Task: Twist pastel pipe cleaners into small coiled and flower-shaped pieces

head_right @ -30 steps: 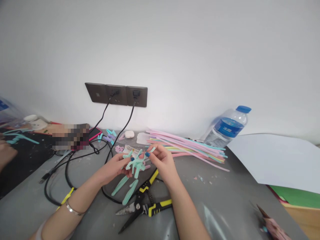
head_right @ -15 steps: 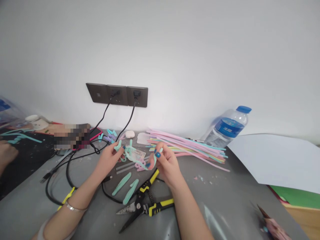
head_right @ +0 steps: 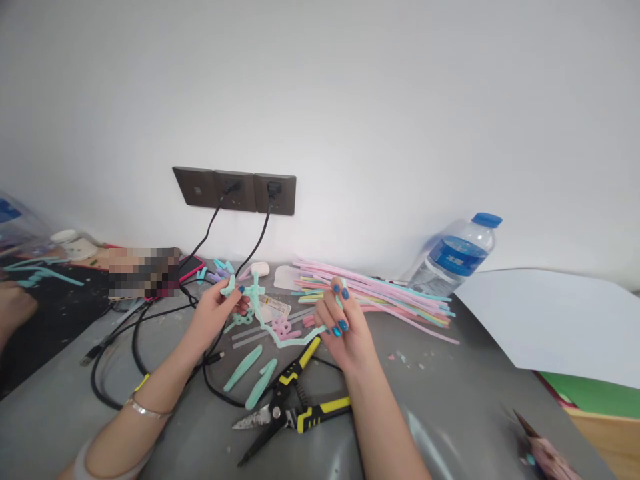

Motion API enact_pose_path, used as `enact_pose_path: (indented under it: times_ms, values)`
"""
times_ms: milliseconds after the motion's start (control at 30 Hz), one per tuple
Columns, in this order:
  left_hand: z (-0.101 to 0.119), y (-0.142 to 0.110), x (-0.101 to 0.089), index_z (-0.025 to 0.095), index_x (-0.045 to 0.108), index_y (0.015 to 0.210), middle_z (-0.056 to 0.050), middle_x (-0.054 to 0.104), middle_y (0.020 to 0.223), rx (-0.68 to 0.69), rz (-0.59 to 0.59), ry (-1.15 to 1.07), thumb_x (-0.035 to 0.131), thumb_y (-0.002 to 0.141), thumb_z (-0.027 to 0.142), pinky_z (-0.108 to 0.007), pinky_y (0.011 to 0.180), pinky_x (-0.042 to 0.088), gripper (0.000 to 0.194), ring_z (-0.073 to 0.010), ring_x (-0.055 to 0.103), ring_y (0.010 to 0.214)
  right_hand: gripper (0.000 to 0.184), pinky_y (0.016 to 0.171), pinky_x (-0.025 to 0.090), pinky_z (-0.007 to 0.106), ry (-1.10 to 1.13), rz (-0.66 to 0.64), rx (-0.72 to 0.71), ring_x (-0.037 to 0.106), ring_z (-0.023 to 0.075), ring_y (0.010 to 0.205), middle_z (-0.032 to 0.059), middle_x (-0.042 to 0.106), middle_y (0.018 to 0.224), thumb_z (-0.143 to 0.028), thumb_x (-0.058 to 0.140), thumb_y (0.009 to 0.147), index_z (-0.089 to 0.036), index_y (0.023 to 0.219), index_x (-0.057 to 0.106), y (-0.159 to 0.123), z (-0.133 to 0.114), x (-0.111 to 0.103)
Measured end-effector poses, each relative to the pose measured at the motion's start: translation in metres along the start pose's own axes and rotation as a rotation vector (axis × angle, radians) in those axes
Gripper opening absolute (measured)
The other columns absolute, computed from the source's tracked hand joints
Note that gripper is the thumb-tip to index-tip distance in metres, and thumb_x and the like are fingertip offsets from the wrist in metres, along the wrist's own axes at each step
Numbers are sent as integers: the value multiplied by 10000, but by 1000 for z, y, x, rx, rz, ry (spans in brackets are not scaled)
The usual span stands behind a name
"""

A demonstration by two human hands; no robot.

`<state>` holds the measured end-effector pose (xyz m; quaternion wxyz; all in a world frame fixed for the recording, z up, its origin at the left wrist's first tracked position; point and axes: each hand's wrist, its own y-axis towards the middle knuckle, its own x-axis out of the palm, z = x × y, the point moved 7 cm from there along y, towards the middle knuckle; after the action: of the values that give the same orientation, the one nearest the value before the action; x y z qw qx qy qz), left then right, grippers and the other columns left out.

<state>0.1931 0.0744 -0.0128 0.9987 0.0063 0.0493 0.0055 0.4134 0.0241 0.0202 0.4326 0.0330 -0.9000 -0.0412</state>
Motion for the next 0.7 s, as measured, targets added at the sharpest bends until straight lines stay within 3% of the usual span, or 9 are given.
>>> enact_pose_path:
  times_ms: [200,300,467,600,700]
  values:
    - [-1,-2,7,148,599,837,0,647,645,-32,-35,-82,651,674,374,-305,590,569,283,-184,650,586,246,412,317,185,-42,21,44,198,84,393,-103,194,459,-405,713,779,-222,729,557,6,9,-5]
    - [0,-4,9,152,592,863,5,641,666,-51,-53,-126,664,672,376,-321,607,578,303,-190,661,587,260,423,361,178,-70,72,107,342,72,424,-83,363,493,-429,728,750,-207,743,594,12,18,-18]
    - [3,-6,10,162,590,829,-5,640,697,-15,-65,-55,655,677,387,-319,602,572,279,-202,672,598,319,549,493,231,-190,163,146,578,128,637,-7,623,751,-476,721,726,-203,883,669,17,26,-36]
    - [6,-7,7,167,607,825,-13,647,689,60,-30,85,628,705,380,-286,576,551,245,-201,659,624,400,622,506,285,-300,130,213,636,199,805,72,677,1012,-556,622,784,-222,1001,658,15,31,-33]
    - [6,-7,3,169,581,800,2,625,677,69,28,43,624,723,398,-277,576,547,245,-177,638,595,519,598,478,277,-377,18,319,635,205,783,107,672,1036,-657,561,782,-209,1026,649,10,41,-24]
